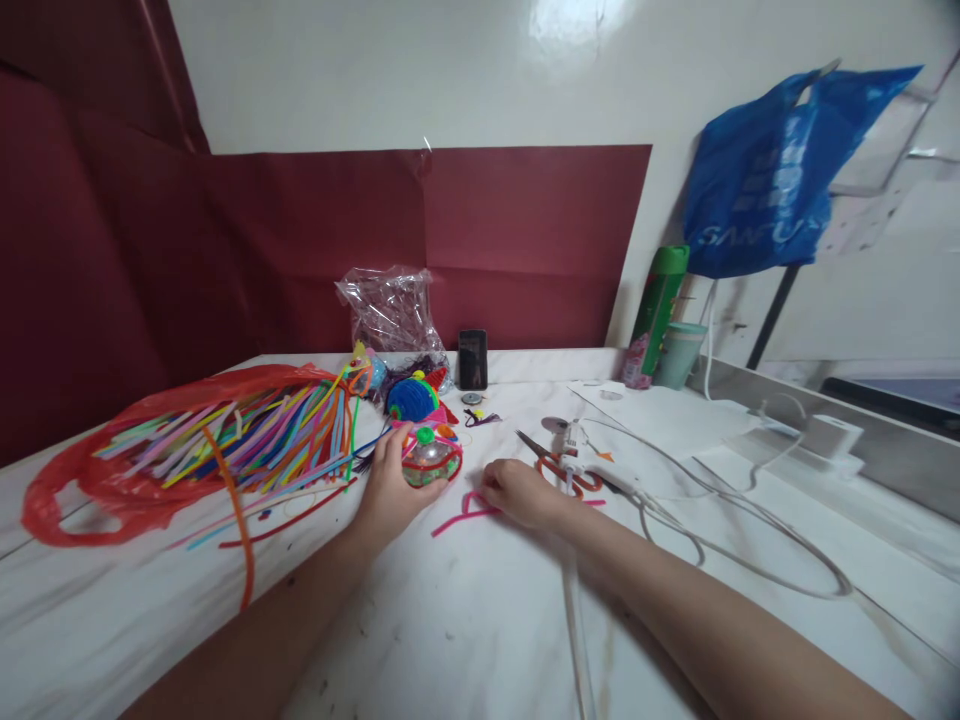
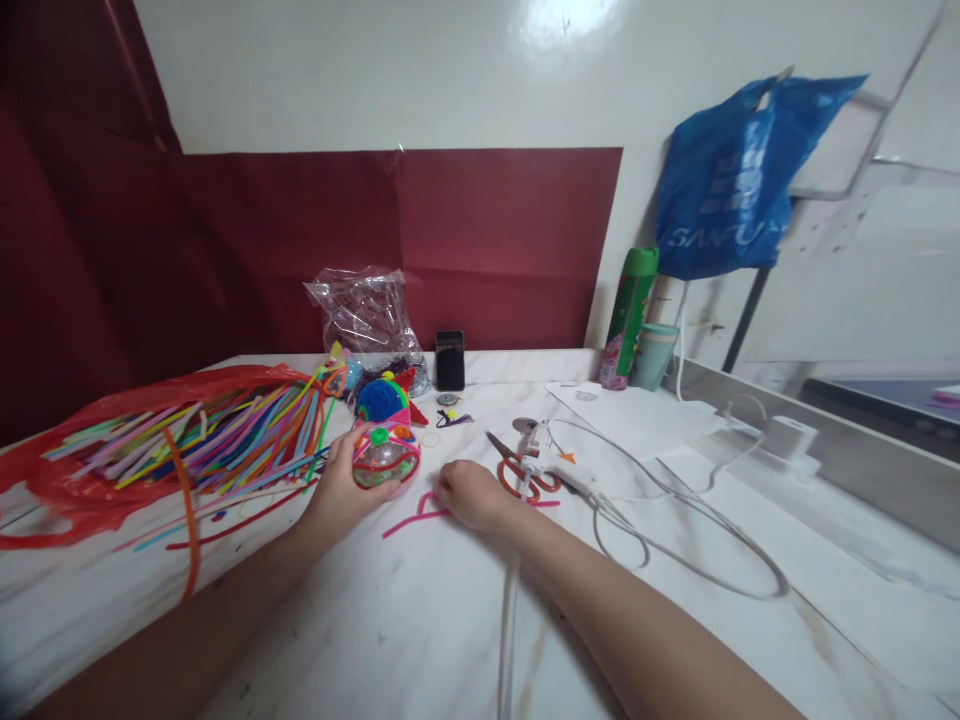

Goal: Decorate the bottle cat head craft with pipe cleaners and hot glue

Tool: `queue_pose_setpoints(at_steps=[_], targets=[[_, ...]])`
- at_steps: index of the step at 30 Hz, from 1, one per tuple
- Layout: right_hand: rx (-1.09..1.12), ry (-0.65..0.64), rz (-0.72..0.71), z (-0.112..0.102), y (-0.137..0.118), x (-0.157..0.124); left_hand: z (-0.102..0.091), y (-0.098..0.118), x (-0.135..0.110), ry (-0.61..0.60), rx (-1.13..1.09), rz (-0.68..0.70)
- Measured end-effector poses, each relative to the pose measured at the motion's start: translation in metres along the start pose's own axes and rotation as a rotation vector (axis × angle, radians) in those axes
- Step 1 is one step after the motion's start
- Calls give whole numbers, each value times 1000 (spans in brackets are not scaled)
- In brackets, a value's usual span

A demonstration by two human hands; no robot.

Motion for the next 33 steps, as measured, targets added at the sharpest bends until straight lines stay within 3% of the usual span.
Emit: queue_pose_setpoints(at_steps=[4,7,10,13,15,18,25,29,33], targets=[[-12,68,33,-20,2,-4,2,1,2,-22,-5,-7],[-11,215,90,-63,14,-11,1,1,3,-29,-6,-5],[-36,362,204,-113,43,-27,1,-1,6,-35,0,0],[-101,418,348,-143,76,-50,2,-3,9,-42,12,7],[-155,394,417,-143,93,-64,3,-3,11,-40,22,23],[-242,310,461,-124,107,-75,2,-1,11,-24,28,52],[-351,164,526,-83,128,-74,0,-1,5,-52,6,39],[-354,186,509,-81,133,-73,0,2,2,-60,16,71],[-316,301,479,-93,130,-79,4,0,2,-98,20,46]])
Point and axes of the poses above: each hand's wrist, its own x-axis towards the middle knuckle, its own z-axis out of the palm, y = z × x, the point moved 10 cm from there along x, towards the middle knuckle, and after that the axes turned 12 degrees about -y, right-handed, at the moved point
